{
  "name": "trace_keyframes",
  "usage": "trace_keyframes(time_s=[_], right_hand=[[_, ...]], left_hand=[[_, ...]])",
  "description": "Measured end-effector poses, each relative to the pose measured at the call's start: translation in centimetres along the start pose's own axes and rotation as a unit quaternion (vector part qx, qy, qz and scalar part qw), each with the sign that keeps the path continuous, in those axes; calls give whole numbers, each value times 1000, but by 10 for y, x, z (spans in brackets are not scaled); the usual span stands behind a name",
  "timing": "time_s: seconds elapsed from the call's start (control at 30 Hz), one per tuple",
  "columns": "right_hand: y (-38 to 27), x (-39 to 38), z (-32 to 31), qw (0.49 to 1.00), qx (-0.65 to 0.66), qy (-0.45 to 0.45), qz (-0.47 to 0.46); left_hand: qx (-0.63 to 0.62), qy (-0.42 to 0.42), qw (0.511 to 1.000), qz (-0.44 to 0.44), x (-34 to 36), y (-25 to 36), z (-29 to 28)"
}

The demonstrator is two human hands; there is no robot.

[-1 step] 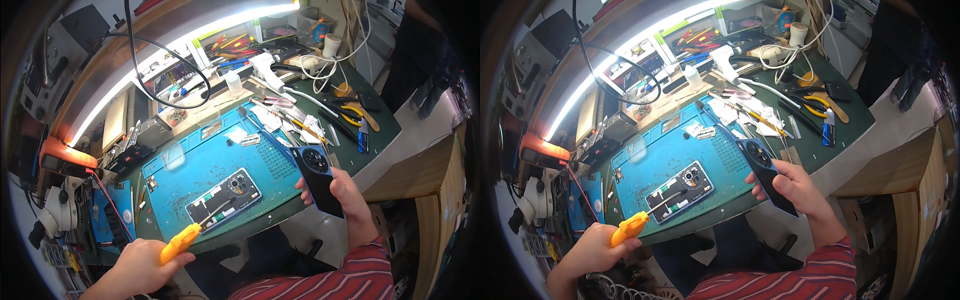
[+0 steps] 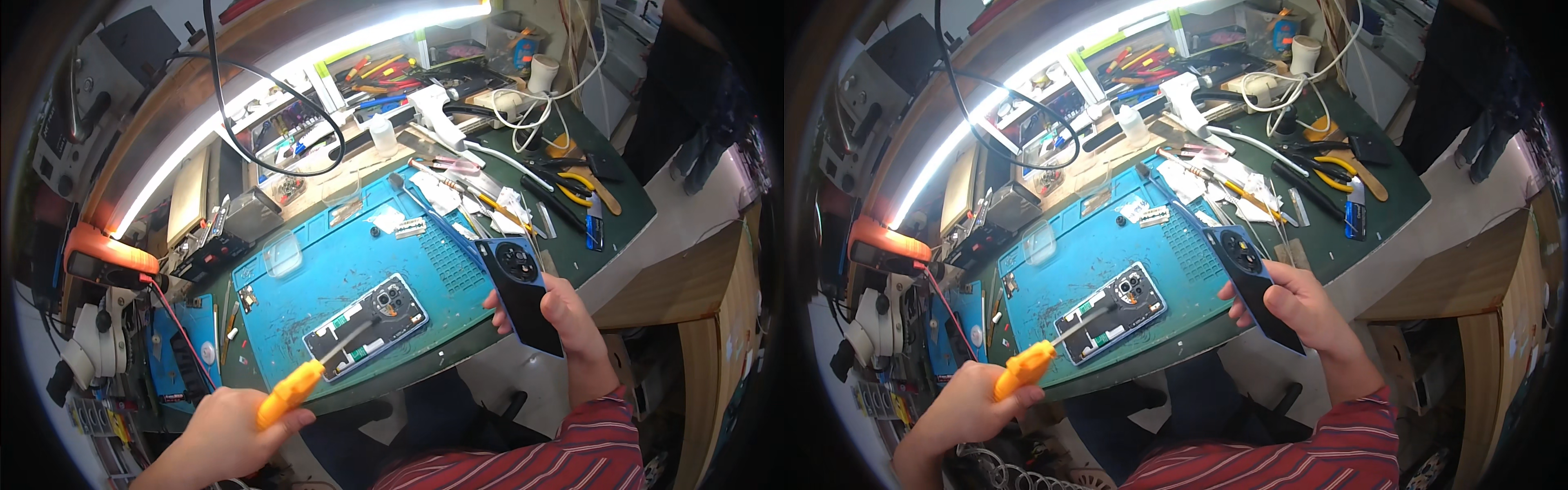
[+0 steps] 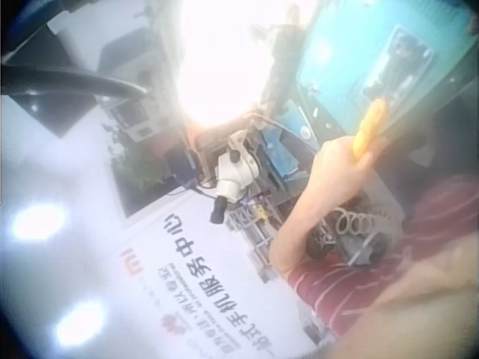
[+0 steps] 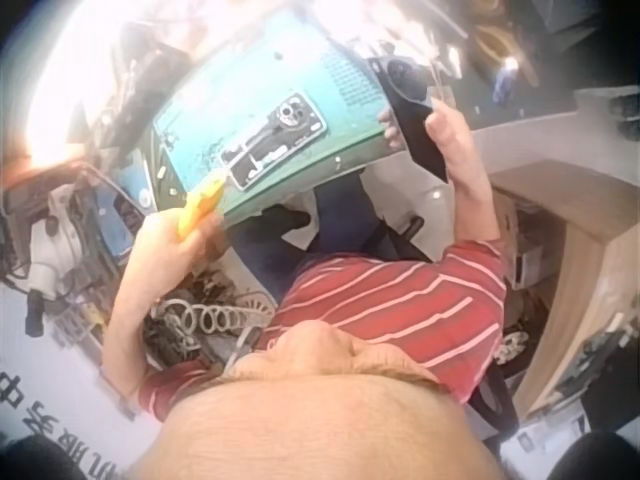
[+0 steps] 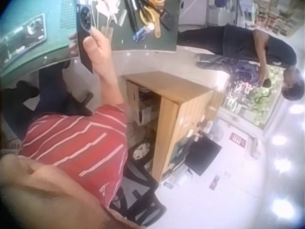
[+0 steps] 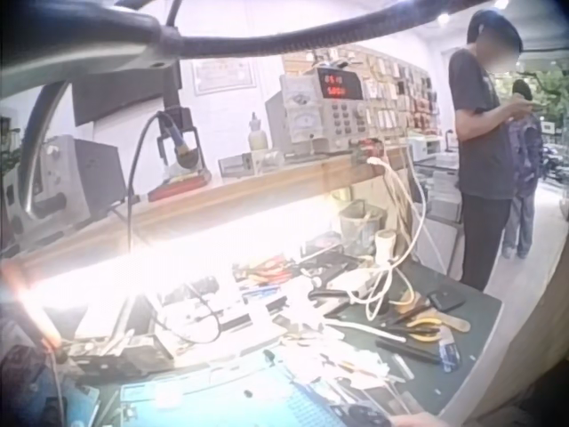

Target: The person applies adhesive to the internal frame of a disassembled smartphone, then aligns and presses the back cover into place. They use a heat gun to warm the edges, wipe the surface, and apply yellow tape across the back before handing the device to another person.

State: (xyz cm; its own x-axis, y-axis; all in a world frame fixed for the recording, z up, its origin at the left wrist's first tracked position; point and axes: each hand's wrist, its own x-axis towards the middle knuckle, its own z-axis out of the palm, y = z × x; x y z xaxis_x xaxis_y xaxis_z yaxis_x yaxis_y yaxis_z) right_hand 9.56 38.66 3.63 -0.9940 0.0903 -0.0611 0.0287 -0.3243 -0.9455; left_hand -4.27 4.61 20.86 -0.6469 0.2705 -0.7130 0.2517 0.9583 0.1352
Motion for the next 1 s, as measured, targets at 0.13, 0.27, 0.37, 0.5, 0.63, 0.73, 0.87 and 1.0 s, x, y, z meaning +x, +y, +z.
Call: trace_keyframes(time_s=[0.13, 0.27, 0.37, 0.5, 0.63, 0.73, 0.87, 1.0], right_hand=[[0, 0, 1, 1000, -3, -2, 0], [1, -1, 0, 1000, 2, 0, 0], [2, -1, 0, 1000, 5, -2, 0], [1, -2, -2, 1000, 5, -6, 1], [1, -1, -1, 1000, 5, -8, -1], [2, -2, -2, 1000, 7, -4, -4], [1, -2, -1, 1000, 2, -4, -4], [1, -2, -2, 1000, 1, -4, -3]], left_hand=[[4, -3, 1000, -14, -2, 0, 0], [23, 12, 1000, 17, 4, 1, 1], [31, -3, 999, 36, -1, 5, 4], [4, 21, 999, 29, 5, 0, 3], [14, -1, 999, 40, 1, 4, 7], [13, 17, 1000, 11, 8, 4, 4], [22, 18, 999, 17, 7, 8, 6], [46, 22, 999, 15, 10, 11, 1]])
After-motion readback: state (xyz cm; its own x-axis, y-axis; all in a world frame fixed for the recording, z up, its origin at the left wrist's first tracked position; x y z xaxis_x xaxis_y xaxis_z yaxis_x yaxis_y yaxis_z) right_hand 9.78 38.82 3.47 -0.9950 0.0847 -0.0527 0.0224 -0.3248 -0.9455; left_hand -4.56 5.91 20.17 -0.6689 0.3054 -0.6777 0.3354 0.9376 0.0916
